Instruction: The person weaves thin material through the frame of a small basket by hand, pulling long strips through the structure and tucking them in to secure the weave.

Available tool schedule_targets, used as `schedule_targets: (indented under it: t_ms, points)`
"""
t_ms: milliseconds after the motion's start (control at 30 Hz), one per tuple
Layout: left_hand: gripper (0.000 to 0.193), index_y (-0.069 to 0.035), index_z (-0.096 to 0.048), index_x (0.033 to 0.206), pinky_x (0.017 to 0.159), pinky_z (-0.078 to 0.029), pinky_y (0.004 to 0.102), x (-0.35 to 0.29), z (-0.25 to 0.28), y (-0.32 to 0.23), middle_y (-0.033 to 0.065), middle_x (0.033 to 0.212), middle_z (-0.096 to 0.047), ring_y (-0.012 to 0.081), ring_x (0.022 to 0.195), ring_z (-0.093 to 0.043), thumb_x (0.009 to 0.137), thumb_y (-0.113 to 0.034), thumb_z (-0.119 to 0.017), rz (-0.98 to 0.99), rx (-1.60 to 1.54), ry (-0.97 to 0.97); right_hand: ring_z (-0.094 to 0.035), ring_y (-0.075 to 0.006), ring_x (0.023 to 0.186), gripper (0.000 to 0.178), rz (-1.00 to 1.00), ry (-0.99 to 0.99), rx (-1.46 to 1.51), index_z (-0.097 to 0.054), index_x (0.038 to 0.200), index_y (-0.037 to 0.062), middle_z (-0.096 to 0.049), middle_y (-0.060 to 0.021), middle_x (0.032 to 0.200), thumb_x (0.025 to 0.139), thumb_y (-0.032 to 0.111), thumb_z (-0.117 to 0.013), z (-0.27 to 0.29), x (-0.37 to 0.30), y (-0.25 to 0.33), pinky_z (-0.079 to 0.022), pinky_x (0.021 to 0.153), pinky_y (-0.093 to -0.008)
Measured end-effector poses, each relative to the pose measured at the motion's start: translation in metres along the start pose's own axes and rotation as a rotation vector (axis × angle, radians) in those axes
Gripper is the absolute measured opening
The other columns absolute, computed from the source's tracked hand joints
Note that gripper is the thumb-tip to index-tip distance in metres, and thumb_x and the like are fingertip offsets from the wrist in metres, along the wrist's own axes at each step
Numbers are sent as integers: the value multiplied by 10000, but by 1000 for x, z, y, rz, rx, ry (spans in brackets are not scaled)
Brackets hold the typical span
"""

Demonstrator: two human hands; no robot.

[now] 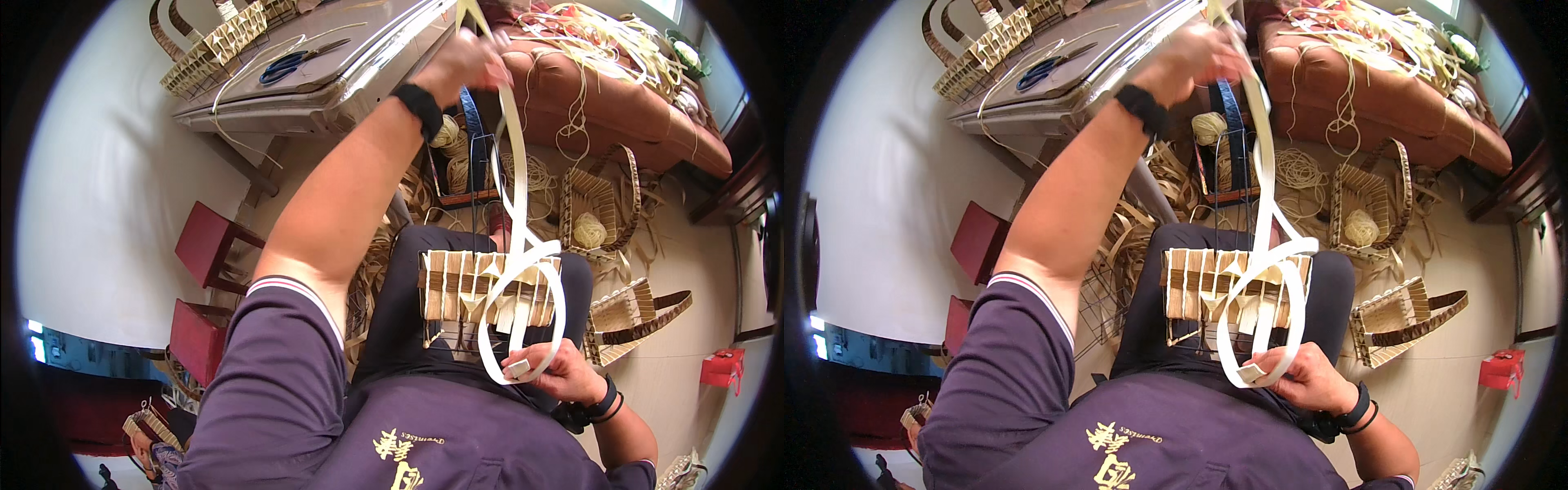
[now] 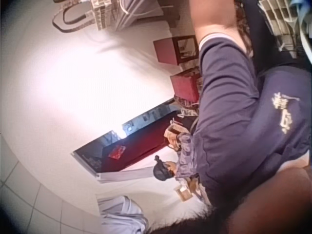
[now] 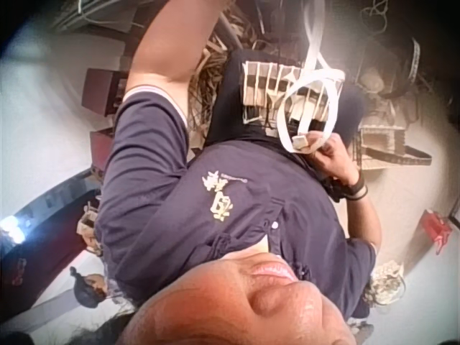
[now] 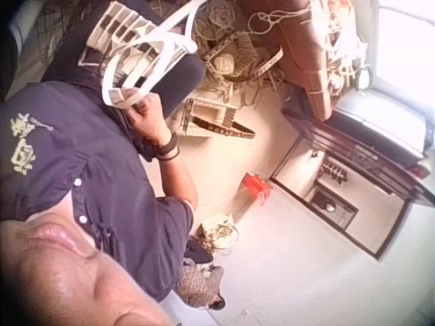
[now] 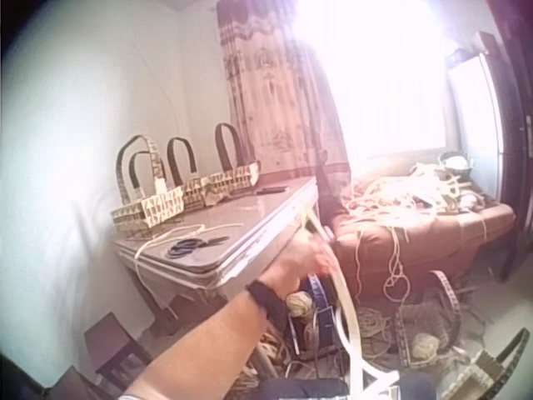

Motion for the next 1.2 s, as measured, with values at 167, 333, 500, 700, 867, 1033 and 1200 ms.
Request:
schedule_targets:
  t_ms: [167,333,500,700,867,1033,1200]
  points:
    - [558,-88,-752,1299,936,-602,413,-124,-115,74,179,1231,-762,321,1107,-751,787,92,-624,-30,754,917,-795,-223,1052,278,0,15,-1,-734,1255,-16,-820,-116,1127,1022,136,-746,2,-11,-15,-614,958,-359]
    - [568,-138,-671,1427,1206,-372,507,-210,-133,94,147,1526,-605,317,1473,-519,867,-43,-695,-640,984,928,-793,-231,1002,218,1,4,52,-783,1148,1,-821,-115,1084,1030,180,-743,6,-2,15,-606,911,-346]
    - [537,-162,-659,1434,1204,-332,541,-191,-140,91,73,1376,-705,273,1409,-572,905,-91,-707,-536,863,888,-788,-210,1006,186,-57,-43,168,-802,1129,27,-825,-86,1088,1050,169,-710,10,0,24,-593,918,-329]
    - [522,-186,-694,1355,1187,-340,553,-184,-161,120,47,1204,-733,259,1270,-628,839,-107,-715,-523,1055,1074,-778,-203,1034,210,-42,-54,149,-795,1154,16,-823,-83,1093,1054,183,-718,17,-4,29,-582,961,-333]
    - [75,-173,-783,776,872,-554,432,-158,-161,109,31,832,-721,252,988,-696,758,-232,-740,-683,1216,980,-760,-198,1070,281,-53,-125,353,-786,1164,-30,-816,-103,1108,1065,224,-717,22,-12,12,-574,991,-349]
    - [48,-63,-753,842,738,-574,378,-53,-69,24,91,831,-710,228,786,-707,818,-72,-712,-649,700,346,-749,-203,1070,281,-138,-201,444,-783,1163,-58,-810,-131,1106,1052,195,-729,27,-14,-4,-562,1010,-350]
    - [455,43,-658,1309,970,-585,478,-37,34,32,242,1169,-760,392,1072,-738,898,-145,-714,-337,964,-297,-749,-206,1038,219,-49,-271,549,-766,1119,-45,-802,-128,1041,1025,152,-753,29,-12,2,-571,993,-355]
Point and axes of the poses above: each hand's wrist, its own x-axis towards the middle knuckle, its own z-axis out of the back of the hand, y = z × x, the point moved 10 cm from there along x, towards the middle knuckle
